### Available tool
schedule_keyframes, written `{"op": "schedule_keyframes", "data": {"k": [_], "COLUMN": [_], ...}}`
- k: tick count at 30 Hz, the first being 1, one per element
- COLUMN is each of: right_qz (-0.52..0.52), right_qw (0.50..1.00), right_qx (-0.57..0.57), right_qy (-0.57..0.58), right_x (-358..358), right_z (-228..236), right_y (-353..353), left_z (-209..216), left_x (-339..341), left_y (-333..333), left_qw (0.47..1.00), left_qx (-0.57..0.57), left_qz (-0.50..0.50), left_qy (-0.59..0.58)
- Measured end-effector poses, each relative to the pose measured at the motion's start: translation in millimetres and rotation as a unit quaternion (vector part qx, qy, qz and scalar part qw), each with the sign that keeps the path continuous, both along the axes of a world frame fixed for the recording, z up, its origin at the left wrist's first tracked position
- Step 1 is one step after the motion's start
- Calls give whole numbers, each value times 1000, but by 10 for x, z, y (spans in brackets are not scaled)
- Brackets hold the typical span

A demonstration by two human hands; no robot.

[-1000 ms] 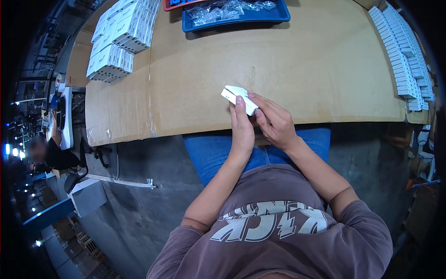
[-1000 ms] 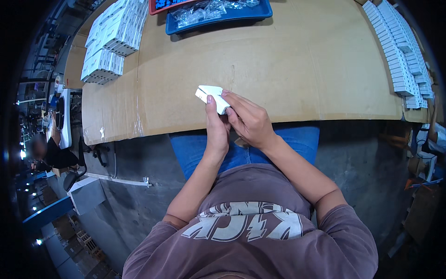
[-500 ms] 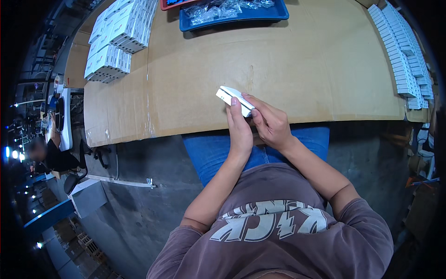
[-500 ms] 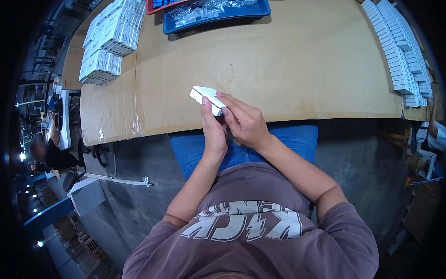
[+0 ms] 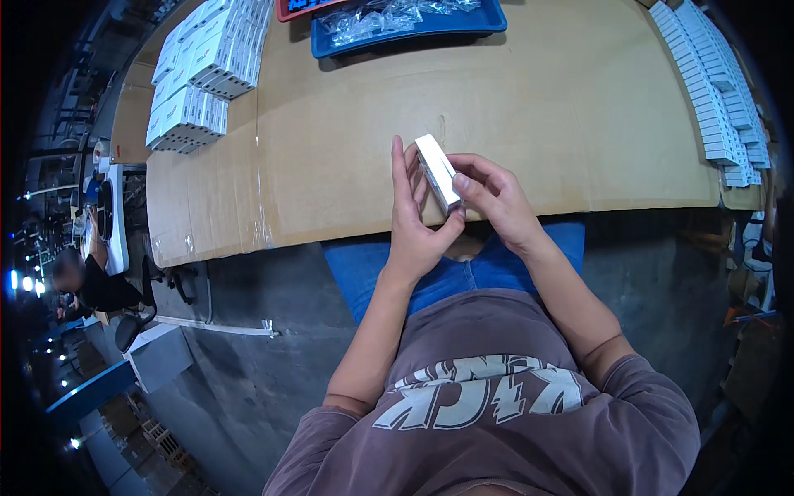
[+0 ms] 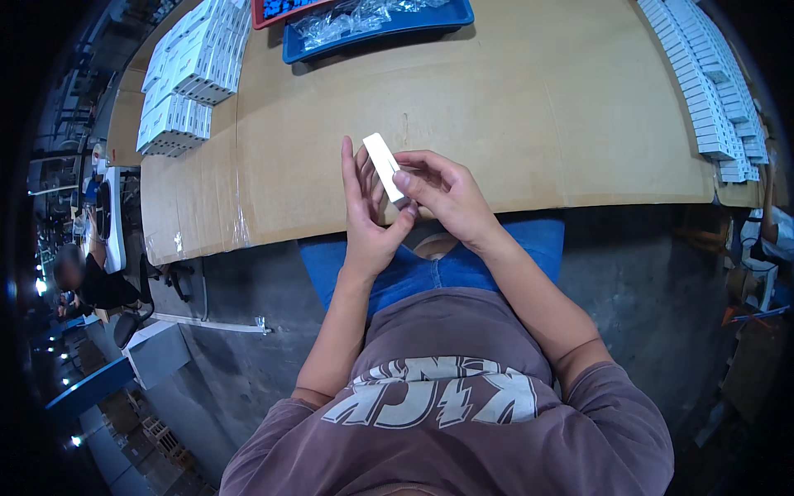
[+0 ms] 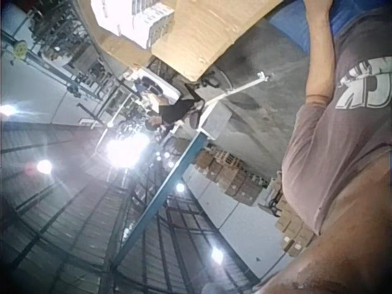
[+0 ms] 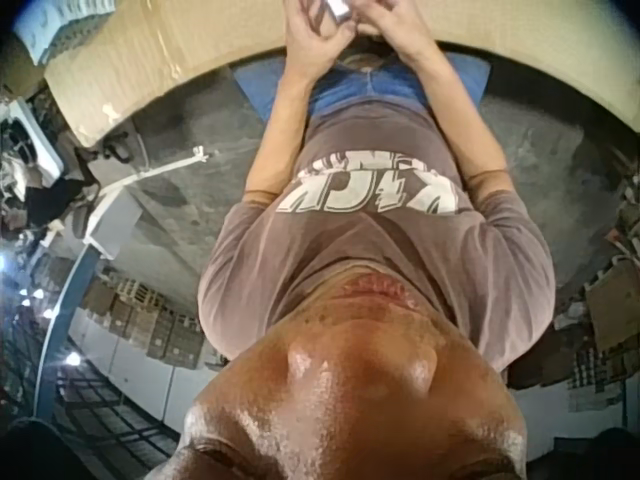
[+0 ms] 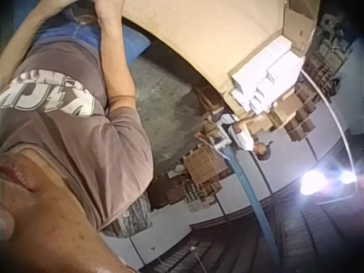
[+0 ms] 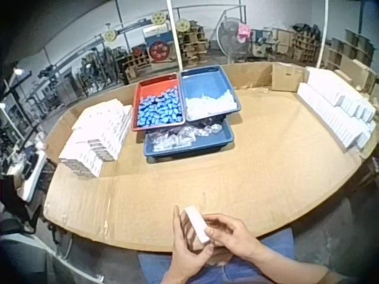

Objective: Sorting and packaging small electronic or plastic components into designated white boxes at an industrial workstation.

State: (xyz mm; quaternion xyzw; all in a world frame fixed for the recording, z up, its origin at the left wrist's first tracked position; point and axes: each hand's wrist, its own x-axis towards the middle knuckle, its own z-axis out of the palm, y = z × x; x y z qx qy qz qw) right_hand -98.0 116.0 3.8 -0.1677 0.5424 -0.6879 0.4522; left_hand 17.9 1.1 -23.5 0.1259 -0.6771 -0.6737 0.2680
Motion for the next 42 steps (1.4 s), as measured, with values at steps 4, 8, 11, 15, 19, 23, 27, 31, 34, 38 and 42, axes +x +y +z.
{"op": "schedule_keyframes", "data": {"k": [4,8,11,15,19,23,27,31,34,38,42], "right_qz": [-1,-16,-26,-22,-37,-29,-29,-26,-62,23,76], "right_qw": [1000,997,946,917,906,889,900,934,978,981,927], "right_qx": [-27,-71,-41,-21,-37,-42,-67,-100,-117,-31,-147], "right_qy": [8,-6,320,399,421,456,429,341,161,-190,-335], "right_x": [10,106,170,246,363,352,372,339,292,203,178], "right_z": [-51,-94,-159,-56,-91,-156,-176,-156,-279,-337,-520], "right_y": [3,-26,-21,-29,-21,-10,-20,-71,-103,-66,-11], "left_z": [65,-68,16,74,51,71,41,90,154,285,292], "left_x": [-46,-39,-97,-118,-117,-90,-69,-61,-67,-54,-53], "left_y": [17,38,118,111,118,147,119,98,111,155,180], "left_qw": [999,982,975,978,981,979,984,980,980,985,987], "left_qx": [35,180,216,196,176,180,151,161,162,140,136], "left_qz": [11,44,39,73,70,76,73,95,91,67,26], "left_qy": [36,-30,-15,8,43,61,57,66,77,81,85]}}
